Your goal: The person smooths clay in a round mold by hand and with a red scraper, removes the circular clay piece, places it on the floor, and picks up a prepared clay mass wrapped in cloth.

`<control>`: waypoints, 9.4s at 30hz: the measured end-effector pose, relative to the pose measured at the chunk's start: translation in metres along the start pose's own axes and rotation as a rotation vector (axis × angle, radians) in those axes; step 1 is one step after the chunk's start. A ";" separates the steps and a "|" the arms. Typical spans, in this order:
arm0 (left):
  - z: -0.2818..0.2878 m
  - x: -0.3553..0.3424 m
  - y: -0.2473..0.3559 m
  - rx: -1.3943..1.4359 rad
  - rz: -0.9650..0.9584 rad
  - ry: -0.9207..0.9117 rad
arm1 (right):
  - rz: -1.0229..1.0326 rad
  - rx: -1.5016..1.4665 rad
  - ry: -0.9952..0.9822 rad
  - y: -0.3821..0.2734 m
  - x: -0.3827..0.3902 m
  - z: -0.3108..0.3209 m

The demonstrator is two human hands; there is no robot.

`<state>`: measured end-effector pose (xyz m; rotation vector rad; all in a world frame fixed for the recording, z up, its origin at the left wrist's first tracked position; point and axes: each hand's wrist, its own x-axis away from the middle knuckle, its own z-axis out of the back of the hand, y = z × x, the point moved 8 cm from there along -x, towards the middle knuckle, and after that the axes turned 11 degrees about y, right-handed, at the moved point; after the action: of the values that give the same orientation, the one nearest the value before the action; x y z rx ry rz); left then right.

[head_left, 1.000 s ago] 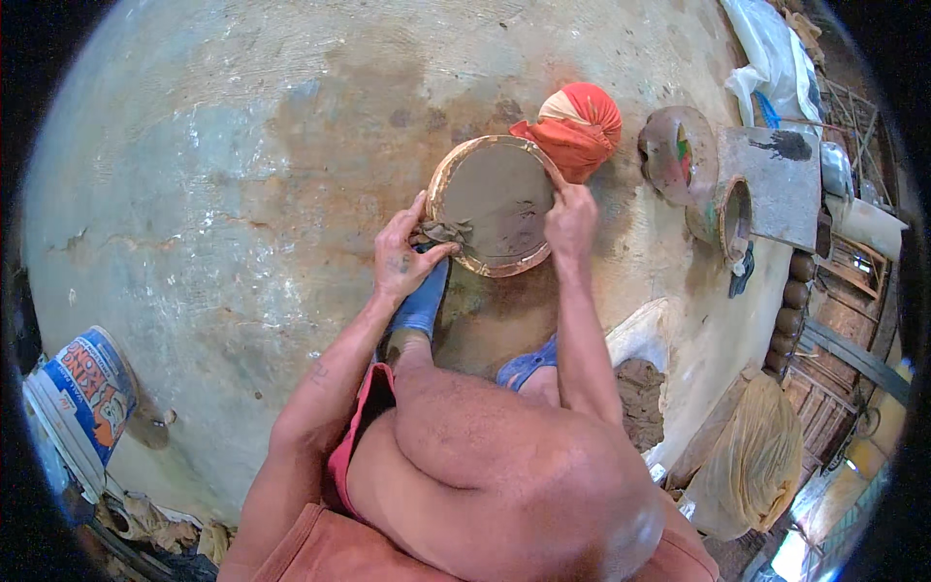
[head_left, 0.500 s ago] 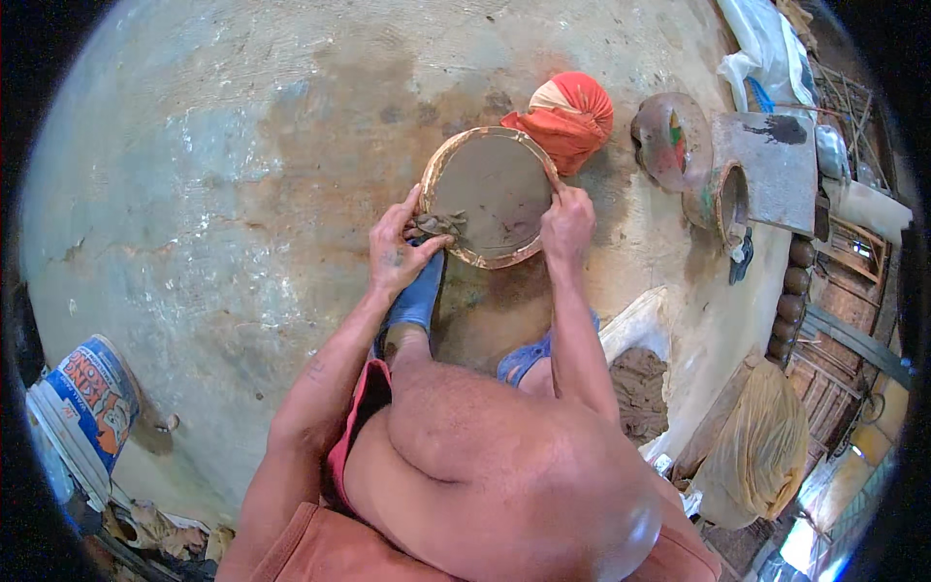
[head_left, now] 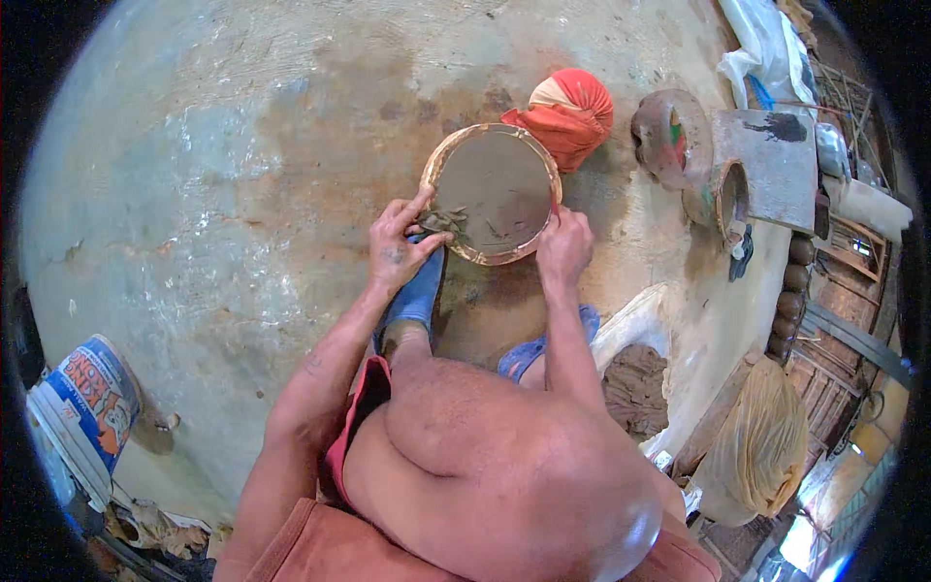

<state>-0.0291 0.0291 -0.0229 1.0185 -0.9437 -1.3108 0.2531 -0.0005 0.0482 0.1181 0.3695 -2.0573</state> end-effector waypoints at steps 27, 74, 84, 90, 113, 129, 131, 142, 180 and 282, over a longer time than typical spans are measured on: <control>0.033 0.001 -0.065 0.944 0.685 0.146 | -0.019 -0.307 -0.012 -0.112 -0.033 -0.010; 0.016 0.001 -0.077 0.840 0.579 0.078 | 0.685 -0.490 -0.123 -0.087 0.010 -0.035; 0.020 -0.004 -0.073 0.821 0.532 0.028 | 0.699 -0.472 -0.473 -0.048 0.013 0.004; -0.015 -0.033 0.025 0.676 0.430 -0.054 | 0.265 -0.952 -0.267 -0.144 0.014 0.041; 0.034 -0.053 -0.041 0.525 0.670 0.154 | -0.186 0.218 -0.097 0.274 -0.353 -0.051; -0.004 -0.020 -0.002 0.163 0.465 -0.189 | 0.689 -0.457 0.025 -0.042 -0.106 -0.002; -0.005 -0.020 -0.005 0.184 0.462 -0.208 | 0.838 -0.430 0.042 -0.077 -0.096 -0.020; -0.021 -0.020 -0.020 0.240 0.365 -0.278 | 0.789 -0.201 -0.001 -0.003 -0.026 -0.007; -0.013 -0.027 -0.068 0.323 0.568 -0.369 | 0.367 -0.241 0.049 -0.140 -0.034 -0.059; -0.039 -0.225 0.089 0.649 0.243 -0.486 | 0.198 -2.686 -0.021 -0.221 -0.102 0.208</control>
<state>0.0245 0.2549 0.0557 1.0291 -1.8858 -1.0777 0.1263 0.1205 0.3160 -1.3023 2.3610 -0.0138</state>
